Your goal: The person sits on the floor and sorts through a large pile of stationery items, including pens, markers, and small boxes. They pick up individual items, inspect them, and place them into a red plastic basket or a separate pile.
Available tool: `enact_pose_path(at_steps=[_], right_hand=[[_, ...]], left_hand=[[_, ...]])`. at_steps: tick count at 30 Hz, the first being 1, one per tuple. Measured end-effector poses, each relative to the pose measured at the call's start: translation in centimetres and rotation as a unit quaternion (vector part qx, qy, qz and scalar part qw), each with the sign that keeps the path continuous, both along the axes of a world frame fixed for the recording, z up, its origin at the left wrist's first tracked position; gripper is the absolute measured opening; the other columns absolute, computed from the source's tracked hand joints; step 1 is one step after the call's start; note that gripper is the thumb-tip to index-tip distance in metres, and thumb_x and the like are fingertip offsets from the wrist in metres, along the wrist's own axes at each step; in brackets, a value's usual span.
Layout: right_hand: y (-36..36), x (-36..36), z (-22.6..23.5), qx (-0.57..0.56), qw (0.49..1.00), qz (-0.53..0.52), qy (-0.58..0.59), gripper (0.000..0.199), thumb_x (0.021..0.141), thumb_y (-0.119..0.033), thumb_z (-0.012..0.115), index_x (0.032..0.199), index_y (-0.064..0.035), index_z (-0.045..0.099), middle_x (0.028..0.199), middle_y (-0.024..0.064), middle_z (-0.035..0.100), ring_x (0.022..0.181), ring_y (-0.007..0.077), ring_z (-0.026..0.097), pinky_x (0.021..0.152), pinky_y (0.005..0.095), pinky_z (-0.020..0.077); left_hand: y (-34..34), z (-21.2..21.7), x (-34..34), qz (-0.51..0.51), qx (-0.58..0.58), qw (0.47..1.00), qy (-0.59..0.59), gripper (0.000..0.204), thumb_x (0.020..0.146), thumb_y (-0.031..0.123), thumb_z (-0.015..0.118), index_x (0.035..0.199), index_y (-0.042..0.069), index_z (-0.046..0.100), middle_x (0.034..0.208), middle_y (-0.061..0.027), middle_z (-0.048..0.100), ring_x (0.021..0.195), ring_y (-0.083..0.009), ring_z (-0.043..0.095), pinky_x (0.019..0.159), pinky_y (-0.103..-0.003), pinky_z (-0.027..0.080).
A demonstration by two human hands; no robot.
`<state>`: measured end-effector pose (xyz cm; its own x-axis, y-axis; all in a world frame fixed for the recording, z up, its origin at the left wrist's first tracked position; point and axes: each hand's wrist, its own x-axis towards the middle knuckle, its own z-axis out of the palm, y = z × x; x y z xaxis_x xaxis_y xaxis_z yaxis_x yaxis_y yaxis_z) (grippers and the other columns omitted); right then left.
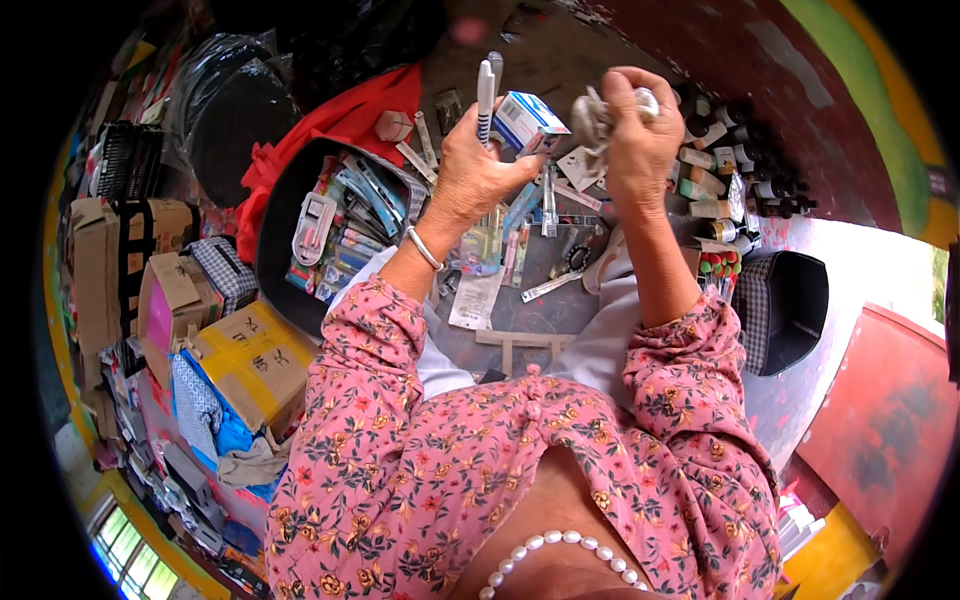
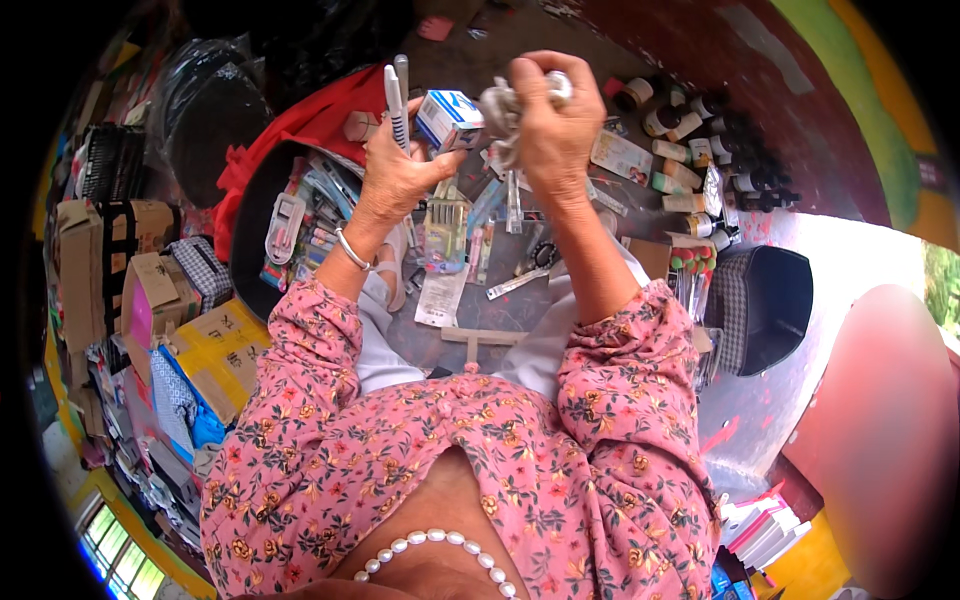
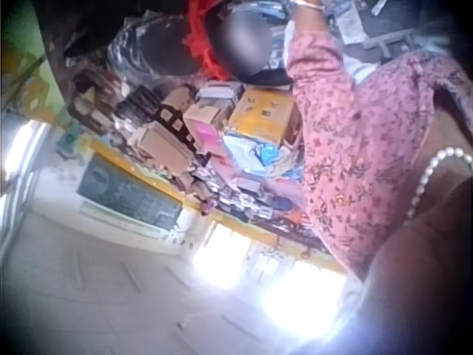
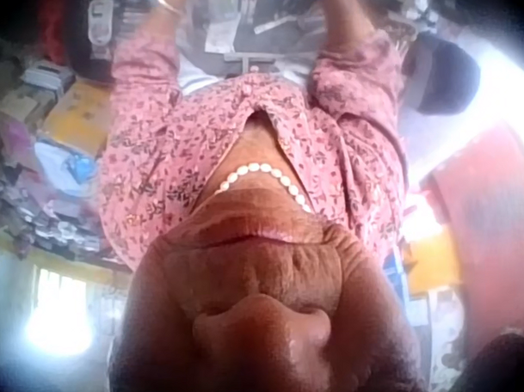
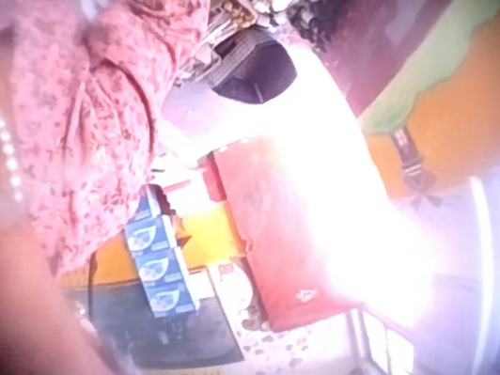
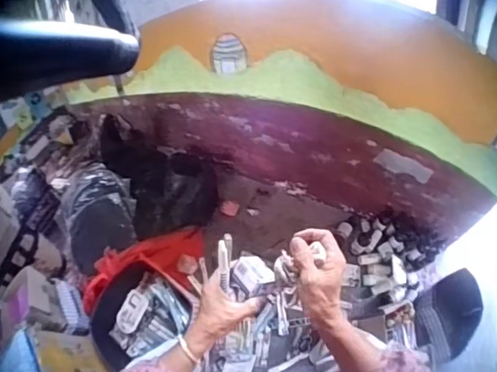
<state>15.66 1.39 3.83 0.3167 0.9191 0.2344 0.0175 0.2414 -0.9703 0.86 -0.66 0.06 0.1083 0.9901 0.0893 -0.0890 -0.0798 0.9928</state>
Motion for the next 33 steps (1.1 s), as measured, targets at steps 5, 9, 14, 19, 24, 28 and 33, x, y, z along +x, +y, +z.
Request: enact_pose_path(at_steps=[5,9,14,19,24,28,33], right_hand=[[0.9,-0.9,-0.7,0.043,0.952,0.033,-0.301,0.016,0.071,-0.014,0.062,0.081,-0.0039,0.057,0.075,0.0122,0.058,0.069,0.0260,0.057,0.063,0.0314,0.0446],[2.4,1.5,-2.1,-0.148,0.951,0.017,-0.272,0.022,0.070,-0.020,0.063,0.080,-0.0007,0.059,0.069,0.0122,0.061,0.063,0.0208,0.060,0.062,0.0308,0.0466],[0.6,0.9,-0.9,-0.074,0.994,0.003,-0.084,0.017,0.077,-0.016,0.059,0.078,0.0010,0.055,0.061,0.0038,0.054,0.055,0.0070,0.050,0.049,0.0208,0.0414],[0.7,-1.3,-1.4,0.153,0.900,0.034,-0.407,0.011,0.072,-0.011,0.060,0.077,-0.0061,0.052,0.071,0.0071,0.052,0.064,0.0228,0.053,0.056,0.0314,0.0424],[0.0,0.3,-2.0,0.125,0.846,0.023,-0.517,0.011,0.070,-0.011,0.059,0.075,-0.0095,0.050,0.072,0.0062,0.050,0.067,0.0248,0.053,0.054,0.0344,0.0429],[0.0,3.1,-2.0,-0.154,0.947,0.026,-0.279,0.021,0.075,-0.021,0.060,0.084,-0.0028,0.054,0.069,0.0076,0.058,0.065,0.0158,0.057,0.058,0.0279,0.0453],[-0.5,0.9,-1.5,-0.273,0.929,0.248,-0.001,0.049,0.077,-0.027,0.060,0.112,0.0053,0.046,0.093,0.0147,0.058,0.081,0.0159,0.057,0.071,0.0253,0.0453]], left_hand=[[-0.1,0.4,0.6,-0.043,0.017,0.994,0.097,0.052,0.059,0.008,0.069,0.105,-0.006,0.048,0.085,-0.0030,0.055,0.074,-0.0045,0.050,0.064,-0.017,0.043],[0.0,0.1,0.0,-0.035,0.010,0.999,0.035,0.045,0.062,0.012,0.069,0.099,-0.006,0.051,0.080,-0.0025,0.057,0.072,-0.0060,0.053,0.065,-0.019,0.045],[0.8,0.5,-0.6,-0.033,-0.150,0.988,0.016,0.042,0.064,0.027,0.071,0.091,-0.003,0.057,0.071,-0.0008,0.058,0.055,-0.0029,0.048,0.046,-0.015,0.037],[0.4,-0.5,-0.1,-0.062,-0.173,0.982,-0.048,0.046,0.064,0.032,0.070,0.091,-0.003,0.058,0.064,0.0026,0.055,0.044,0.0001,0.039,0.036,-0.015,0.028],[0.7,-0.1,-0.2,0.035,-0.145,0.987,-0.066,0.048,0.065,0.031,0.070,0.096,-0.004,0.056,0.067,0.0006,0.057,0.044,0.0007,0.039,0.036,-0.014,0.028],[1.5,-0.2,-0.9,0.081,-0.028,0.994,0.062,0.041,0.062,0.021,0.073,0.092,-0.002,0.055,0.074,-0.0058,0.062,0.059,-0.0068,0.055,0.053,-0.021,0.043],[0.9,0.7,-0.3,0.096,0.080,0.965,0.230,0.043,0.056,0.018,0.076,0.089,0.002,0.054,0.073,-0.0091,0.062,0.066,-0.0186,0.061,0.062,-0.028,0.048]])
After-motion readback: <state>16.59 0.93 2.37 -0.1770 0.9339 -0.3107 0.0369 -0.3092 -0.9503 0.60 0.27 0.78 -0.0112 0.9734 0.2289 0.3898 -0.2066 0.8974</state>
